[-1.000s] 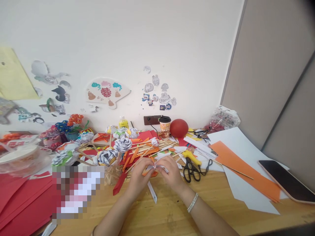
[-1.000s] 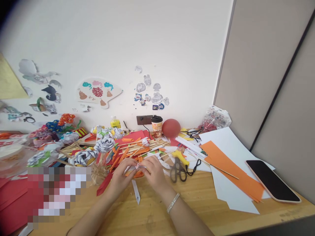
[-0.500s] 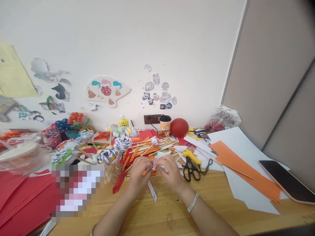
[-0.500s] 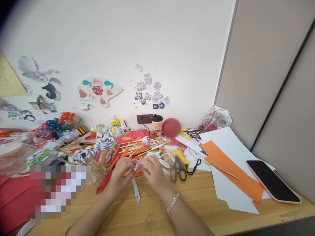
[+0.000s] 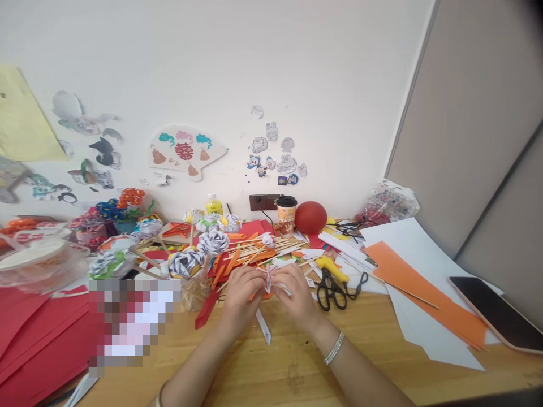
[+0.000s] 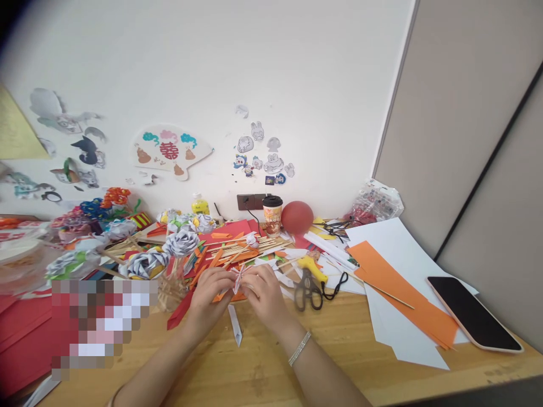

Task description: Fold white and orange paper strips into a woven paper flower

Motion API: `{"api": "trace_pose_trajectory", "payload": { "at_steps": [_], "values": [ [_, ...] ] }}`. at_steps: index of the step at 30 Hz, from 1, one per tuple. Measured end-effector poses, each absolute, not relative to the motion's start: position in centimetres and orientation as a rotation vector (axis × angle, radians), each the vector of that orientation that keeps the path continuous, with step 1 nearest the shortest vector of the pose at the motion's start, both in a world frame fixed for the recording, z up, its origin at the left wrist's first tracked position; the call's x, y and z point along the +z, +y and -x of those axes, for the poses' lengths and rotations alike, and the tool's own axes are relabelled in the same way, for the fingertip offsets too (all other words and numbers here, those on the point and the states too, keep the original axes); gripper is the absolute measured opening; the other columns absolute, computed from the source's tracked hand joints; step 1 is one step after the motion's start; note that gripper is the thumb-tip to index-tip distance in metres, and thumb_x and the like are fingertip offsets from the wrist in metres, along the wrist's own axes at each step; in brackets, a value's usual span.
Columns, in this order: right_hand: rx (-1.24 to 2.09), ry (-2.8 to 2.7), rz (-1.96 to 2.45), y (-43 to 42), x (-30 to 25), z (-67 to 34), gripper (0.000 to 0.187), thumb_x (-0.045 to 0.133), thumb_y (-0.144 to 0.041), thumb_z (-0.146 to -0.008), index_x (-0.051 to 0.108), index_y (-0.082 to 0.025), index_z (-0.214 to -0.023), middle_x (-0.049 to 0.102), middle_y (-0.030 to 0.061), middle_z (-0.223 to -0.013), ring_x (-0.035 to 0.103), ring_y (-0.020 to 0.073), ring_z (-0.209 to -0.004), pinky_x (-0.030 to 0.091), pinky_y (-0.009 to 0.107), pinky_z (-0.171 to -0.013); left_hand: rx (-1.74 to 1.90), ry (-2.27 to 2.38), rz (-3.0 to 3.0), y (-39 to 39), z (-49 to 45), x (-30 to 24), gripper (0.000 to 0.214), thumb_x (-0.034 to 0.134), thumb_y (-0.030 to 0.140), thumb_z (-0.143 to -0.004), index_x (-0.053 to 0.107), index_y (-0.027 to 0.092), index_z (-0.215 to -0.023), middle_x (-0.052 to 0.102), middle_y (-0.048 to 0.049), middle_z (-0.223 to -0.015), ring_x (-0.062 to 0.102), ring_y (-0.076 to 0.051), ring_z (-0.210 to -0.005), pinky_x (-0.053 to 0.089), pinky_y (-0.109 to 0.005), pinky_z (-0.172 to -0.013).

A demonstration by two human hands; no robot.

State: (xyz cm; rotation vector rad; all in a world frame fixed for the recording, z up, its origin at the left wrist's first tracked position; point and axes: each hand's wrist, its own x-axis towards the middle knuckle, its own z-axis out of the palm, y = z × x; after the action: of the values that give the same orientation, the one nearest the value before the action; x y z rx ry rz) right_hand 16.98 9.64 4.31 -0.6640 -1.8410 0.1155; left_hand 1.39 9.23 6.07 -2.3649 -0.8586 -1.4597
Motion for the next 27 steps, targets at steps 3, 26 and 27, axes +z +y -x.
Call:
{"api": "trace_pose_trajectory", "payload": {
  "at_steps": [3, 26, 27],
  "values": [
    [0.119, -1.84, 0.671, 9.6, 4.22, -17.02, 0.008, 0.052, -0.02, -0.08, 0.056, -0.023, -0.087, 0.055, 0.0024, -0.087, 0.05, 0.0166, -0.087, 0.041, 0.033, -0.076, -1.474, -0.867, 2.354, 9.2, -1.46, 6.04, 0.01, 0.052, 0.01, -0.074, 0.054, 0.02, -0.074, 0.065, -0.0014, -0.078, 0.055, -0.015, -0.078, 0.041, -0.031, -0.073],
    [0.033, -1.839, 0.508, 9.34, 4.35, -17.45, 0.015, 0.049, -0.011, -0.08, 0.049, -0.023, -0.09, 0.059, 0.0038, -0.092, 0.054, 0.0161, -0.09, 0.045, 0.034, -0.077, -1.479, -0.727, 2.214, 8.56, -1.59, 6.45, 0.013, 0.06, 0.009, -0.07, 0.055, 0.02, -0.076, 0.068, -0.0011, -0.077, 0.056, -0.015, -0.077, 0.04, -0.032, -0.074],
    [0.033, -1.84, 0.507, 9.32, 4.36, -17.46, 0.015, 0.049, -0.011, -0.08, 0.049, -0.023, -0.09, 0.059, 0.0037, -0.092, 0.054, 0.0161, -0.09, 0.045, 0.034, -0.077, -1.472, -0.724, 2.212, 8.55, -1.6, 6.52, 0.014, 0.06, 0.009, -0.07, 0.055, 0.02, -0.077, 0.068, -0.001, -0.077, 0.056, -0.015, -0.076, 0.039, -0.031, -0.074]
  ]
}}
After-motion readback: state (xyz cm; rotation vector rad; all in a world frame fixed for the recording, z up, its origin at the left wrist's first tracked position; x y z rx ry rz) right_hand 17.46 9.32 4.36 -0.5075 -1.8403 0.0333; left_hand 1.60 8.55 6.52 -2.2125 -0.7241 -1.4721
